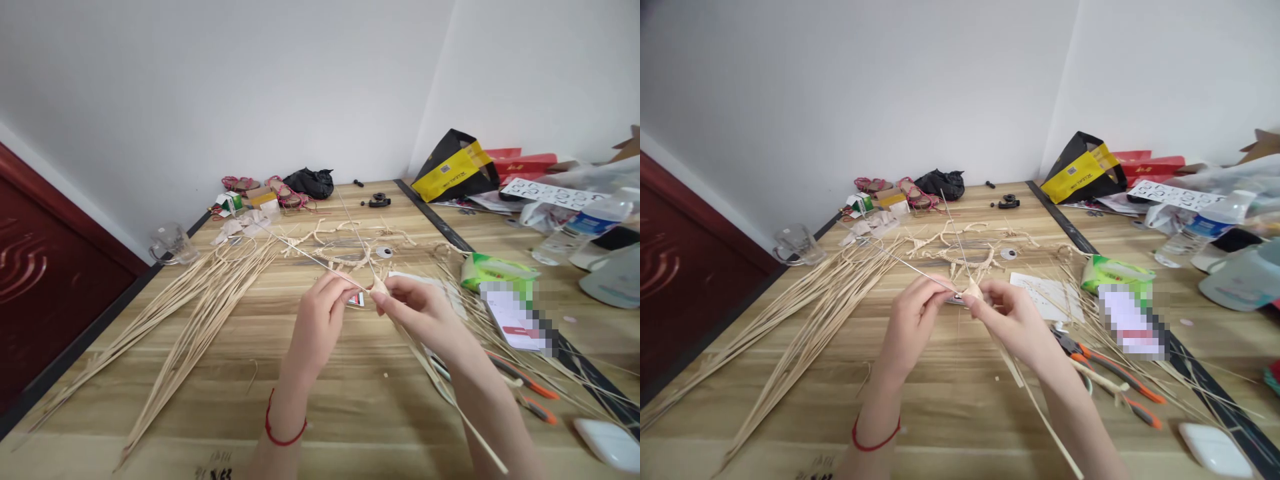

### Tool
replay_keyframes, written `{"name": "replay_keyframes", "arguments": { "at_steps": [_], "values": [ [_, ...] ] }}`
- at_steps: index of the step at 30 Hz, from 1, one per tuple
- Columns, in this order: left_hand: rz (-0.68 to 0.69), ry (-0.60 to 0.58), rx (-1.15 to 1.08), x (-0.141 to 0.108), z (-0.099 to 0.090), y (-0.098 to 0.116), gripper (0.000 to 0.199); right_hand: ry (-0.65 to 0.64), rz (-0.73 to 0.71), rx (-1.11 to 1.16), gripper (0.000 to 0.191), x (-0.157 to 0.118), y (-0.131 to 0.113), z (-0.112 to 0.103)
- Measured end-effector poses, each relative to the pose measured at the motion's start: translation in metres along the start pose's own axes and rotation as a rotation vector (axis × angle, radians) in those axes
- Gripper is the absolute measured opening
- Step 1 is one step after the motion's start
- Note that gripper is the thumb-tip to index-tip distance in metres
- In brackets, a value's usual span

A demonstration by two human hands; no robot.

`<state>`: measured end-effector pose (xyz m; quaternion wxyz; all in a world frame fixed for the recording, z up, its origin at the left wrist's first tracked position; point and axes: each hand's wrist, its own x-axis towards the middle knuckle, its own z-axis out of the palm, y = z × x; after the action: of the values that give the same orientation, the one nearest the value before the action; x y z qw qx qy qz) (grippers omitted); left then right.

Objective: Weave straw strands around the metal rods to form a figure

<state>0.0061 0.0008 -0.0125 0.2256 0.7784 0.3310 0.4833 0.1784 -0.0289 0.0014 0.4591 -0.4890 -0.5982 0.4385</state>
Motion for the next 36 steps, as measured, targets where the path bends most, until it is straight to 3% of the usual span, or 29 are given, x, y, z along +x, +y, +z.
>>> {"name": "replay_keyframes", "arguments": {
  "at_steps": [3,12,20,24,31,36],
  "values": [
    [-0.037,0.018,-0.070,-0.002,0.003,-0.002,0.014,0.017,-0.002,0.068,0.028,0.001,0.001,0.001],
    [0.082,0.111,-0.156,0.003,0.006,0.002,0.005,0.028,0.006,0.138,0.028,0.001,-0.002,-0.001],
    [-0.024,0.074,-0.200,-0.002,0.010,0.002,0.006,0.060,0.019,0.186,0.027,0.002,0.001,0.002],
    [-0.013,0.090,-0.149,0.000,0.009,0.001,0.008,0.080,0.027,0.154,0.028,0.004,0.007,0.004],
    [0.148,0.149,0.040,0.001,0.008,0.003,0.011,0.122,0.009,0.135,0.028,0.006,0.011,0.010],
    [0.145,0.086,0.046,0.001,0.007,0.002,0.008,0.111,0.016,0.139,0.030,0.005,0.006,0.008]
  ]
}}
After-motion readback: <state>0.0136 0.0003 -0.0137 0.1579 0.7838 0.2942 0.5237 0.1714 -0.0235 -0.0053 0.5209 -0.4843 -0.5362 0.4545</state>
